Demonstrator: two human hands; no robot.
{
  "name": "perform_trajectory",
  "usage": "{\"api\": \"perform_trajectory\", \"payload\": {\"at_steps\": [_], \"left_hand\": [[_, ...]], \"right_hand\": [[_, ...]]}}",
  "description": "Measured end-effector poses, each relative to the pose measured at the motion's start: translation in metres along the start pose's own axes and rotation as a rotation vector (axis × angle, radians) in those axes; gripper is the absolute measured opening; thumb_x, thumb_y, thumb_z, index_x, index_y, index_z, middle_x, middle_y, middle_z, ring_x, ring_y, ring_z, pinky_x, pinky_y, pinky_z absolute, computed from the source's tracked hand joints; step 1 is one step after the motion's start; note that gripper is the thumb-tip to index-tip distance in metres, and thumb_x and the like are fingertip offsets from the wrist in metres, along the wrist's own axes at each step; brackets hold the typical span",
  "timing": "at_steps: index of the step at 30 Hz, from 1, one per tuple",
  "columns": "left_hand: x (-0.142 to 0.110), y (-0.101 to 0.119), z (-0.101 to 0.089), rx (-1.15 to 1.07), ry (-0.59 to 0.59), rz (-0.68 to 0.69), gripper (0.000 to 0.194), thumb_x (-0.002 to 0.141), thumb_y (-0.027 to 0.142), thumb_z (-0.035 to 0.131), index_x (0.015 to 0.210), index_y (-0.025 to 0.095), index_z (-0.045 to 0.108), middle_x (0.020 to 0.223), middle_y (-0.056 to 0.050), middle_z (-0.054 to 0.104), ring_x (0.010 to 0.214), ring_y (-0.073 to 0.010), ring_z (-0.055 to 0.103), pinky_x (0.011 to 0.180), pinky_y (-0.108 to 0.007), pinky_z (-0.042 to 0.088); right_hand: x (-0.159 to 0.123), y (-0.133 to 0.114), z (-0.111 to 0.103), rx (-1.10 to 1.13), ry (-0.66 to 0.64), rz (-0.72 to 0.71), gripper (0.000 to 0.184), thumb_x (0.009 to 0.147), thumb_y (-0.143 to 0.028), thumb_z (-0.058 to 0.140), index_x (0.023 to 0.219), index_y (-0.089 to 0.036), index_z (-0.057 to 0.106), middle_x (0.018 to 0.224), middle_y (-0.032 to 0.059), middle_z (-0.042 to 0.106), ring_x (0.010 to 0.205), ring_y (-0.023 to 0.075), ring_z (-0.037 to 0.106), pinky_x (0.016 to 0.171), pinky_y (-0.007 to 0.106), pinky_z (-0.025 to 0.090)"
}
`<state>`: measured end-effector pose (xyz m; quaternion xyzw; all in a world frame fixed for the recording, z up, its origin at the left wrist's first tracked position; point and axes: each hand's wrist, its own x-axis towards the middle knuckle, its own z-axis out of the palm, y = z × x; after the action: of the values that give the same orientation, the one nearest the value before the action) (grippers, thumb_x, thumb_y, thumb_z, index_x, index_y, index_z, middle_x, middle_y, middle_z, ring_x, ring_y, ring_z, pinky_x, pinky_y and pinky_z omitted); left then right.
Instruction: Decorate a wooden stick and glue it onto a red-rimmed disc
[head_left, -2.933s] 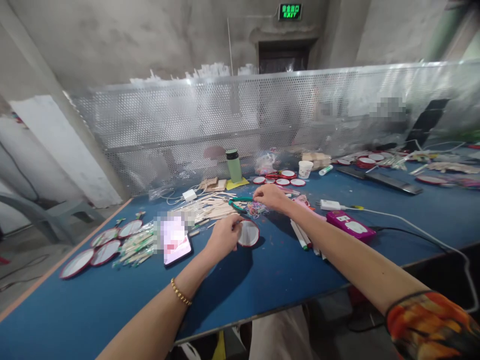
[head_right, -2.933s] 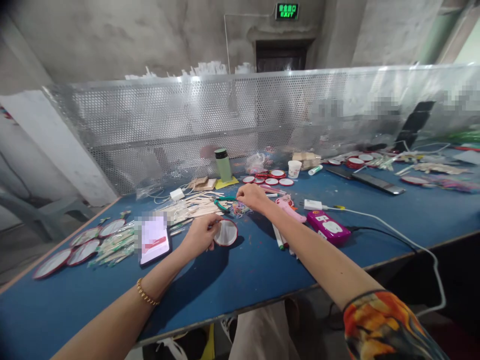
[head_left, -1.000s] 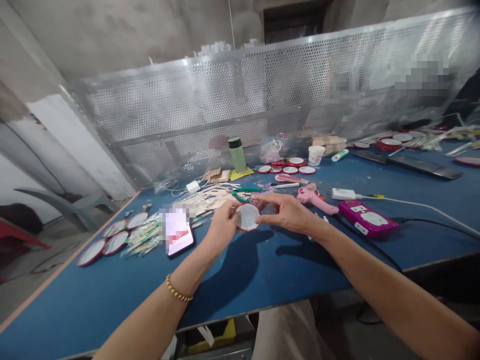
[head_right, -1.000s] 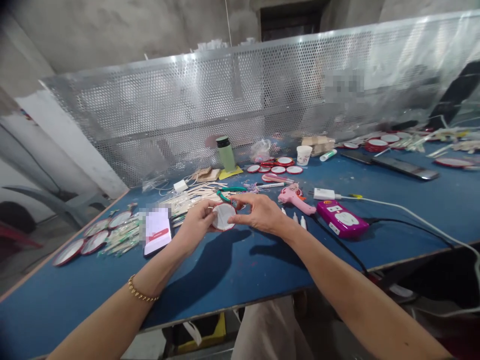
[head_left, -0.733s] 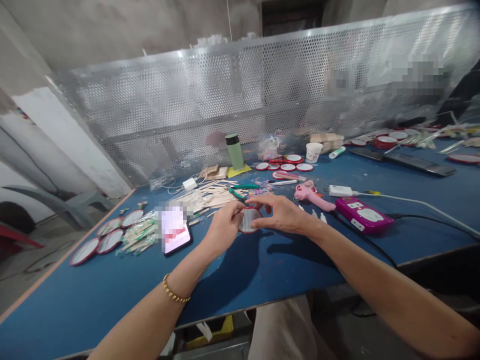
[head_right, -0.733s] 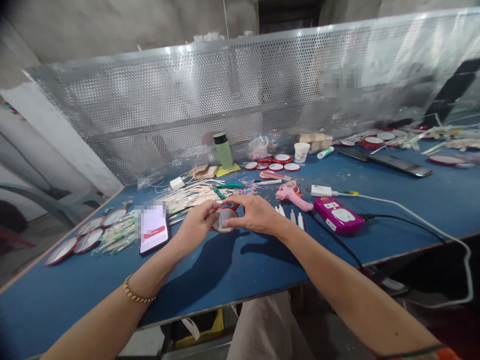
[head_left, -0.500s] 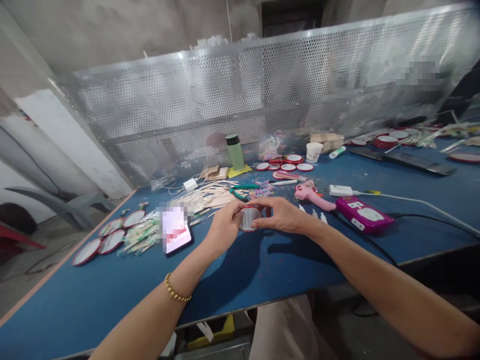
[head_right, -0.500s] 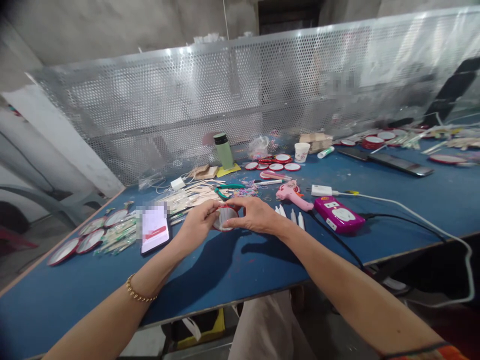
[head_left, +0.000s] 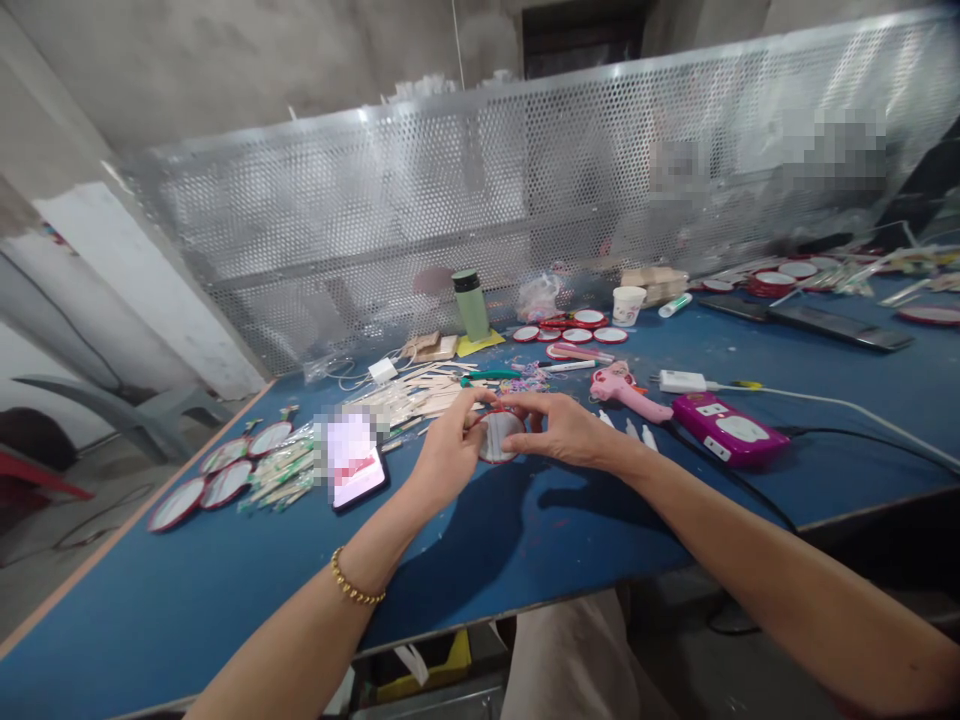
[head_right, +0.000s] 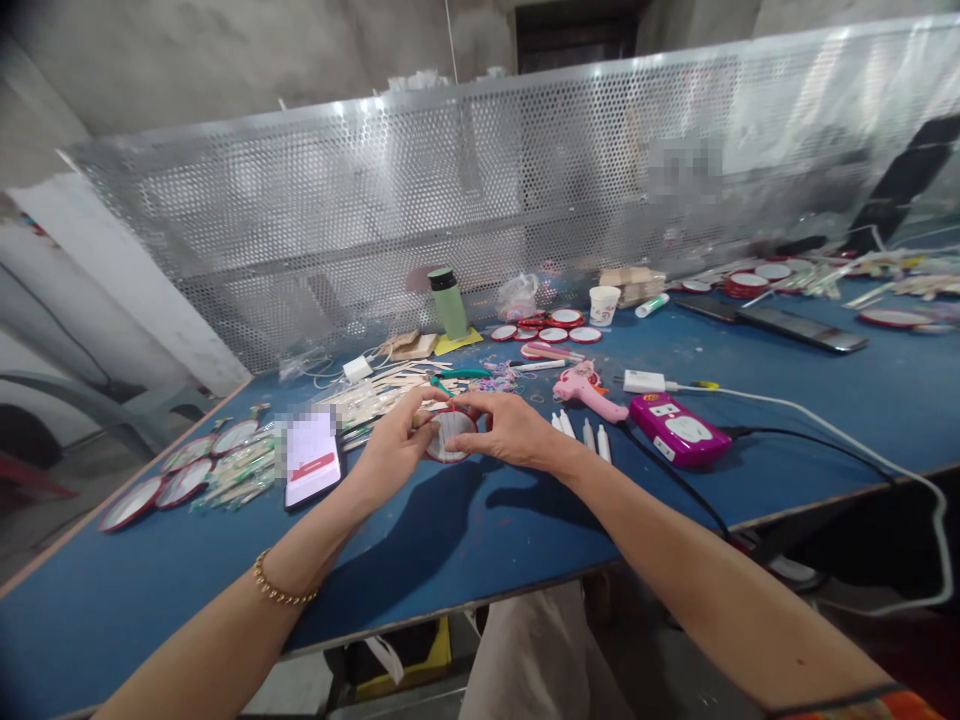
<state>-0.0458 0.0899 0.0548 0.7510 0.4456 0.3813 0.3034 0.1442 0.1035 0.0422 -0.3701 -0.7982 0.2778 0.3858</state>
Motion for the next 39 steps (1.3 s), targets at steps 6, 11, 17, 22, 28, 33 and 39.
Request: {"api": "perform_trajectory", "payload": {"at_steps": [6,11,17,22,28,33,39], "left_hand": [[-0.001,0.002,0.001,-0.025,-0.008,-0.008,0.034,0.079,0.009,0.044,0.109,0.022,0.057,0.058,0.006,0.051,0.051,-0.0120,0.048,0.053,-0.024,0.036],[-0.001,0.003,0.000,0.011,-0.007,-0.018,0.035,0.079,0.010,0.044,0.110,0.021,0.057,0.059,0.006,0.051,0.052,-0.0123,0.048,0.054,-0.024,0.036],[0.000,0.001,-0.001,0.060,-0.009,0.054,0.039,0.078,0.009,0.046,0.111,0.021,0.063,0.070,0.002,0.061,0.065,-0.0142,0.056,0.066,-0.026,0.044],[0.003,0.000,-0.002,0.068,0.017,0.081,0.032,0.078,0.009,0.046,0.100,0.020,0.066,0.088,-0.001,0.070,0.081,-0.0169,0.063,0.075,-0.028,0.048],[0.010,-0.003,-0.008,-0.145,0.124,-0.052,0.029,0.077,0.017,0.050,0.103,0.019,0.062,0.076,-0.001,0.065,0.063,-0.0136,0.058,0.059,-0.024,0.049],[0.012,0.001,-0.013,-0.280,0.239,-0.113,0.030,0.076,0.022,0.053,0.105,0.020,0.059,0.068,0.003,0.057,0.058,-0.0130,0.055,0.056,-0.025,0.051],[0.010,0.009,-0.013,-0.350,0.290,-0.162,0.032,0.075,0.024,0.055,0.107,0.020,0.059,0.070,0.002,0.060,0.060,-0.0140,0.059,0.058,-0.027,0.055]], "right_hand": [[-0.001,0.000,0.003,-0.027,0.028,-0.016,0.055,0.074,-0.042,0.076,0.123,-0.018,0.068,0.103,0.0052,0.073,0.075,0.0155,0.060,0.069,0.027,0.046],[-0.001,0.001,0.003,-0.060,0.024,-0.004,0.053,0.076,-0.041,0.075,0.124,-0.018,0.068,0.100,0.0043,0.074,0.075,0.0152,0.061,0.069,0.026,0.045],[-0.002,-0.002,0.006,-0.143,0.029,0.027,0.051,0.076,-0.040,0.075,0.122,-0.021,0.069,0.092,0.0021,0.074,0.070,0.0144,0.059,0.066,0.025,0.041],[-0.003,-0.008,0.009,-0.256,0.073,0.067,0.029,0.083,-0.041,0.067,0.100,-0.020,0.076,0.073,-0.0006,0.069,0.064,0.0127,0.055,0.060,0.024,0.034],[-0.002,-0.012,0.012,-0.206,0.102,0.103,0.029,0.086,-0.029,0.055,0.063,-0.016,0.067,0.059,-0.0005,0.063,0.053,0.0102,0.052,0.053,0.023,0.034],[-0.003,-0.016,0.022,0.277,0.023,0.292,0.011,0.079,-0.029,0.059,0.079,-0.018,0.062,0.078,0.0026,0.074,0.036,0.0079,0.053,0.040,0.022,0.041],[-0.003,-0.012,0.027,0.472,0.070,0.253,0.020,0.073,-0.035,0.066,0.079,-0.017,0.068,0.080,0.0020,0.073,0.045,0.0081,0.056,0.048,0.023,0.045]]}}
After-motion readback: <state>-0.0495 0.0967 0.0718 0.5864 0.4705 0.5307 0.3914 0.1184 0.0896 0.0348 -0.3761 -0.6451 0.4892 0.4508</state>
